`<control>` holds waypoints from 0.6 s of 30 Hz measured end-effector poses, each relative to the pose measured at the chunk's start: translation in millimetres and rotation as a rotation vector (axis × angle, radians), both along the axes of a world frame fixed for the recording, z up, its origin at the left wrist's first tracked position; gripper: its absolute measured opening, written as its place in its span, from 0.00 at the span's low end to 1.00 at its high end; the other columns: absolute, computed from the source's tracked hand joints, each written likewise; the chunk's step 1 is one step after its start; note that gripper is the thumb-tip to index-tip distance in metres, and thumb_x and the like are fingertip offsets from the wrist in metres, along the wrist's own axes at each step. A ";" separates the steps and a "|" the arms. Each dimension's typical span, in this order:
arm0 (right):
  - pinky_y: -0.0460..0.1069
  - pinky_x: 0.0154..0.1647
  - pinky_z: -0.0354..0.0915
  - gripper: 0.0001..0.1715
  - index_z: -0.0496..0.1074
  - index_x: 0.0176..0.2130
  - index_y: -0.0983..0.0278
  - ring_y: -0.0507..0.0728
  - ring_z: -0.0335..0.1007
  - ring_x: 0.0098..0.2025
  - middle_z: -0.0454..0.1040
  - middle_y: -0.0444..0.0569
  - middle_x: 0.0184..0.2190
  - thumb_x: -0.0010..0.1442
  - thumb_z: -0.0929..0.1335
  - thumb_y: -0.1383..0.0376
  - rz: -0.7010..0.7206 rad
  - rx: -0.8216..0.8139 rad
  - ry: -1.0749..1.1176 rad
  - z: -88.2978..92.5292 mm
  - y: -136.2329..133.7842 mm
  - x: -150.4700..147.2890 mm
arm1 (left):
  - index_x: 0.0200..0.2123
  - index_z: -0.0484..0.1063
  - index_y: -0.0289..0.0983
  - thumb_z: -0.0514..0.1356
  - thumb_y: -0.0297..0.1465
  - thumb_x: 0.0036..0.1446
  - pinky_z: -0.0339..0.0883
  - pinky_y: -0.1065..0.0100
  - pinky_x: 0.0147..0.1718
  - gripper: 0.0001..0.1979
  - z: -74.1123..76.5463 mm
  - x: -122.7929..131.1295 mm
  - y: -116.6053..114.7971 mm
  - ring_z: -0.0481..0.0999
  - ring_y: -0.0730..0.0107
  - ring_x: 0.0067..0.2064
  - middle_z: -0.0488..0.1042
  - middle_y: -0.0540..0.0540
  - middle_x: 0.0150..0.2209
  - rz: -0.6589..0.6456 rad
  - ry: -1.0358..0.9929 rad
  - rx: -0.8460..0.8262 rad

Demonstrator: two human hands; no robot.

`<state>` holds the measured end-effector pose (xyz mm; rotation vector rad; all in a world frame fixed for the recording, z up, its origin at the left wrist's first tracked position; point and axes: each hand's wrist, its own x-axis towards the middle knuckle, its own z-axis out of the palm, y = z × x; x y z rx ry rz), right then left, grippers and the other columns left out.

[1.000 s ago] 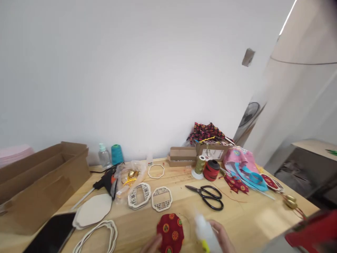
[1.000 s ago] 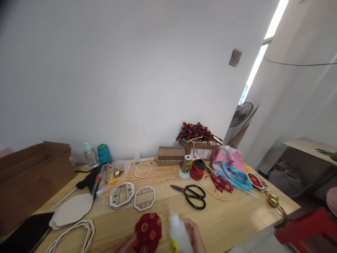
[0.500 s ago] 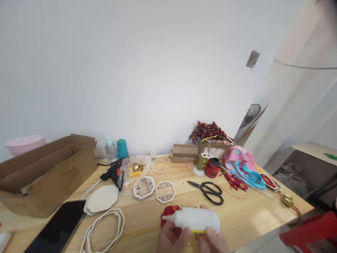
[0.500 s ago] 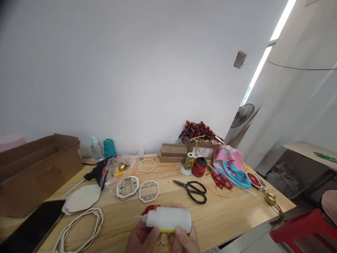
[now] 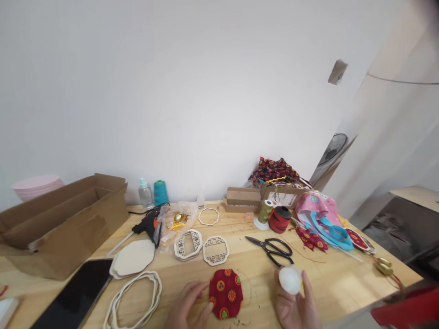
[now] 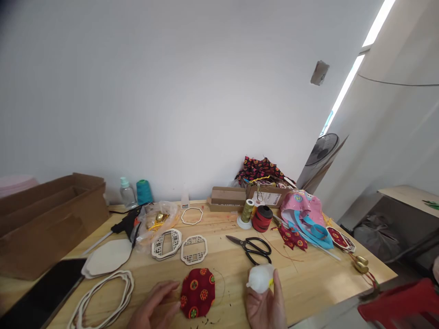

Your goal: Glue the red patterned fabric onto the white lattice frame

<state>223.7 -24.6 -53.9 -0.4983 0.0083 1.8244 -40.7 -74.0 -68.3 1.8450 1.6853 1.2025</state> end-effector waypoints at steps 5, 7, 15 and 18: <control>0.42 0.19 0.63 0.17 0.72 0.33 0.64 0.48 0.64 0.19 0.76 0.46 0.27 0.41 0.74 0.61 -0.086 0.011 -0.096 2.0 0.5 -16.4 | 0.52 0.62 0.39 0.60 0.34 0.44 0.64 0.58 0.47 0.29 -22.6 13.7 -4.5 0.65 0.53 0.53 0.65 0.37 0.54 -0.059 0.273 0.059; 0.43 0.21 0.64 0.16 0.71 0.33 0.64 0.48 0.64 0.21 0.75 0.44 0.28 0.41 0.74 0.63 -0.110 0.046 -0.115 4.3 1.9 -20.6 | 0.54 0.60 0.41 0.63 0.32 0.41 0.61 0.56 0.49 0.33 -29.9 18.2 -5.8 0.62 0.52 0.55 0.62 0.38 0.56 -0.082 0.306 0.069; 0.44 0.25 0.65 0.16 0.72 0.32 0.62 0.49 0.66 0.25 0.74 0.43 0.27 0.39 0.75 0.68 -0.111 0.059 -0.067 6.3 5.1 -28.3 | 0.54 0.59 0.37 0.51 0.32 0.53 0.55 0.56 0.53 0.24 15.7 9.9 28.0 0.55 0.57 0.58 0.54 0.38 0.59 -0.148 0.390 -0.192; 0.44 0.23 0.64 0.15 0.72 0.31 0.61 0.49 0.64 0.23 0.75 0.43 0.28 0.40 0.75 0.67 -0.109 0.065 -0.047 7.0 6.7 -28.1 | 0.56 0.56 0.35 0.55 0.29 0.49 0.48 0.54 0.56 0.29 39.3 7.0 59.2 0.48 0.57 0.61 0.49 0.37 0.61 -0.184 0.414 -0.292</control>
